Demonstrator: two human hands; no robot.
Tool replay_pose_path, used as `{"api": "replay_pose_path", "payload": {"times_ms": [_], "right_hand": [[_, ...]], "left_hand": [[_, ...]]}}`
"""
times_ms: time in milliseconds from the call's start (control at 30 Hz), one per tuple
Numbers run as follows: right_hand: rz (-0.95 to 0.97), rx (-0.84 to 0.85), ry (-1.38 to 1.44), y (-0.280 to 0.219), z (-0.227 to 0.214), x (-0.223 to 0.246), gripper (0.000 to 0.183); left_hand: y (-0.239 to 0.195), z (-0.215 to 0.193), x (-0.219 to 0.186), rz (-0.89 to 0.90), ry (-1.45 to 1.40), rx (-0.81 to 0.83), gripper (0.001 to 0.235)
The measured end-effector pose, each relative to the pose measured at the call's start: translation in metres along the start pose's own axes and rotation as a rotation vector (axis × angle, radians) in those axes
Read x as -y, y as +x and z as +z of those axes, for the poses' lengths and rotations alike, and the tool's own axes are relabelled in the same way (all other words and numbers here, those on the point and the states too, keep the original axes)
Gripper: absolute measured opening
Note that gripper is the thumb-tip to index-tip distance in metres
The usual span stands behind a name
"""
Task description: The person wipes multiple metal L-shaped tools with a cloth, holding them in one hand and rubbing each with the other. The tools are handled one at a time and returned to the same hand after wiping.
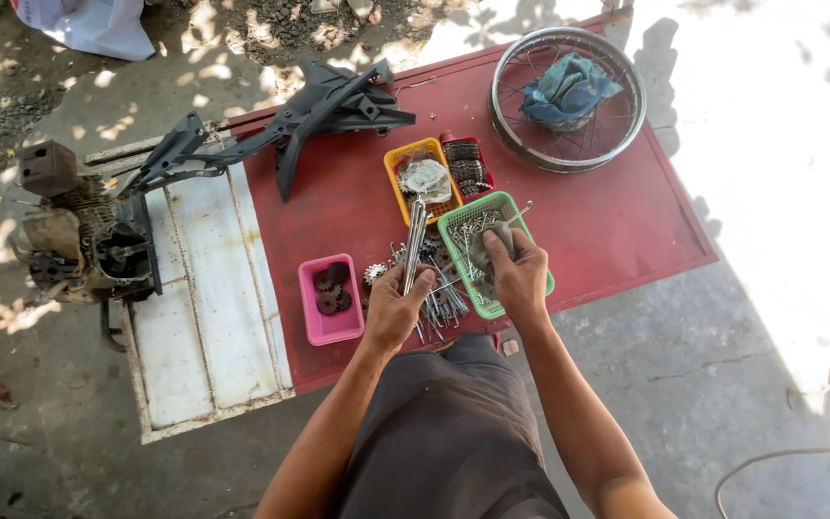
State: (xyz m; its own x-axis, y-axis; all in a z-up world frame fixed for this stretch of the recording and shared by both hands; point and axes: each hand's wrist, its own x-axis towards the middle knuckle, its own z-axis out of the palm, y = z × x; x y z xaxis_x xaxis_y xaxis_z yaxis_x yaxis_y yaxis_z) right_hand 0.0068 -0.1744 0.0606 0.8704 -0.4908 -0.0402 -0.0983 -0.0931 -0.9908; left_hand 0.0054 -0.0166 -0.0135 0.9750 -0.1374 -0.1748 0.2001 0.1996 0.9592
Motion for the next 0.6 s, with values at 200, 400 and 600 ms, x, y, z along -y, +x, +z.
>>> {"api": "replay_pose_path", "payload": {"times_ms": [200,400,600], "right_hand": [[-0.053,0.102,-0.572,0.066,-0.064,-0.109,0.029],[0.088,0.254,-0.622,0.104,-0.095,-0.172,0.048],[0.104,0.37,0.182,0.085,-0.065,-0.063,0.03]], "left_hand": [[0.007,0.015,0.023,-0.069,-0.162,-0.047,0.026],[0.003,0.053,0.019,-0.077,-0.303,-0.067,0.034],[-0.006,0.083,0.034,0.004,-0.25,-0.056,0.032]]}}
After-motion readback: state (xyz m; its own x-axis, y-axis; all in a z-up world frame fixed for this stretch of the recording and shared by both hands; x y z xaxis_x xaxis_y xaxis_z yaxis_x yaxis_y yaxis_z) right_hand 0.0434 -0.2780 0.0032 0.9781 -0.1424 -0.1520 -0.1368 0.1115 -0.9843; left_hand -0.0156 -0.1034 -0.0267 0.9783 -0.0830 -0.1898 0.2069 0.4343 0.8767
